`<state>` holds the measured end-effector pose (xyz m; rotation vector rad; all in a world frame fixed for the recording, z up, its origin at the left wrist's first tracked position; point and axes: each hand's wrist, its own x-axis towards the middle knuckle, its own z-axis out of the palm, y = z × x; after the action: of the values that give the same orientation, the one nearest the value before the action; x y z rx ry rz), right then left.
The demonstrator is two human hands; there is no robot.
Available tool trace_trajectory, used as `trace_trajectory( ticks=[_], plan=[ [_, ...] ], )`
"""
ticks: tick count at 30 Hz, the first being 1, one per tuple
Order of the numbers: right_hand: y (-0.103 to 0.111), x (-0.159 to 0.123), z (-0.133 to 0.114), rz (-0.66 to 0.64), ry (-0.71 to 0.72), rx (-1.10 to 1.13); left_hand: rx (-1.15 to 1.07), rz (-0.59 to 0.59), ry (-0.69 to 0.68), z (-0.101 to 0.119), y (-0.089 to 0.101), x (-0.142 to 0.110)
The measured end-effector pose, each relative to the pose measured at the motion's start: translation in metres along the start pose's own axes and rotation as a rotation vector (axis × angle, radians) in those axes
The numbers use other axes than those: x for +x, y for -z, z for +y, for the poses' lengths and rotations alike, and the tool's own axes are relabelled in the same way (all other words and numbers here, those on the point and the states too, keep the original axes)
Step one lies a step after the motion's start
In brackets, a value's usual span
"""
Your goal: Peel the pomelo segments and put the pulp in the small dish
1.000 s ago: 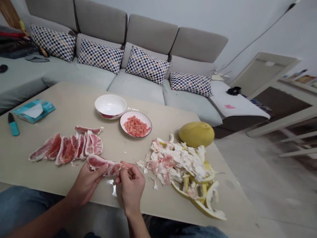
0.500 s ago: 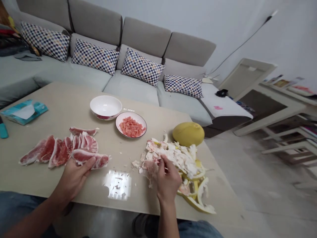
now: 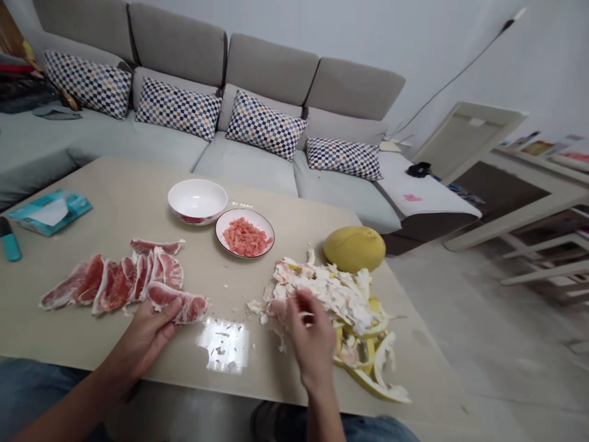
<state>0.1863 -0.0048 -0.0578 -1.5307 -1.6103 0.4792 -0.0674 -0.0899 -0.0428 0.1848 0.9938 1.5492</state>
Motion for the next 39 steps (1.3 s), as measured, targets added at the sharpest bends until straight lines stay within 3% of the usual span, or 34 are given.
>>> trace_trajectory(
  ticks=[2, 3, 5, 9, 16, 19, 21, 24, 29, 31, 33, 36, 39],
  plan=[
    [-0.019, -0.022, -0.030, -0.336, -0.010, 0.232, 0.014, -0.004, -0.005, -0.003, 0.000, 0.000],
    [-0.028, -0.033, -0.044, -0.444, -0.038, 0.337, 0.026, -0.016, -0.016, -0.004, 0.001, 0.000],
    [-0.045, -0.051, -0.068, -0.525, -0.096, 0.499, 0.041, -0.051, -0.036, -0.007, 0.002, 0.001],
    [-0.063, -0.063, -0.089, -0.384, -0.054, 0.535, 0.012, -0.078, -0.032, -0.009, 0.004, 0.004],
    [-0.068, -0.055, -0.084, -0.089, 0.609, 0.205, -0.218, -0.234, 0.192, -0.007, 0.006, 0.004],
    [-0.067, -0.052, -0.081, -0.026, 0.788, 0.102, -0.235, -0.257, 0.302, -0.009, 0.007, 0.004],
    [-0.067, -0.053, -0.081, -0.009, 0.823, 0.102, -0.256, -0.251, 0.314, -0.011, 0.007, 0.004],
    [-0.065, -0.056, -0.086, -0.019, 0.702, 0.210, -0.255, -0.205, 0.258, -0.011, 0.005, 0.002],
    [-0.062, -0.059, -0.094, -0.146, 0.207, 0.450, -0.231, -0.235, 0.206, -0.007, 0.000, -0.001],
    [-0.062, -0.058, -0.095, -0.238, 0.073, 0.540, -0.227, -0.272, 0.182, -0.006, 0.000, -0.001],
    [-0.060, -0.053, -0.093, -0.308, -0.033, 0.651, -0.227, -0.294, 0.170, -0.005, 0.001, -0.001],
    [-0.055, -0.044, -0.087, -0.316, -0.158, 0.801, -0.229, -0.279, 0.184, -0.004, 0.002, 0.000],
    [-0.046, -0.041, -0.080, -0.313, -0.163, 0.792, -0.213, -0.261, 0.174, -0.003, 0.002, 0.000]
  ],
)
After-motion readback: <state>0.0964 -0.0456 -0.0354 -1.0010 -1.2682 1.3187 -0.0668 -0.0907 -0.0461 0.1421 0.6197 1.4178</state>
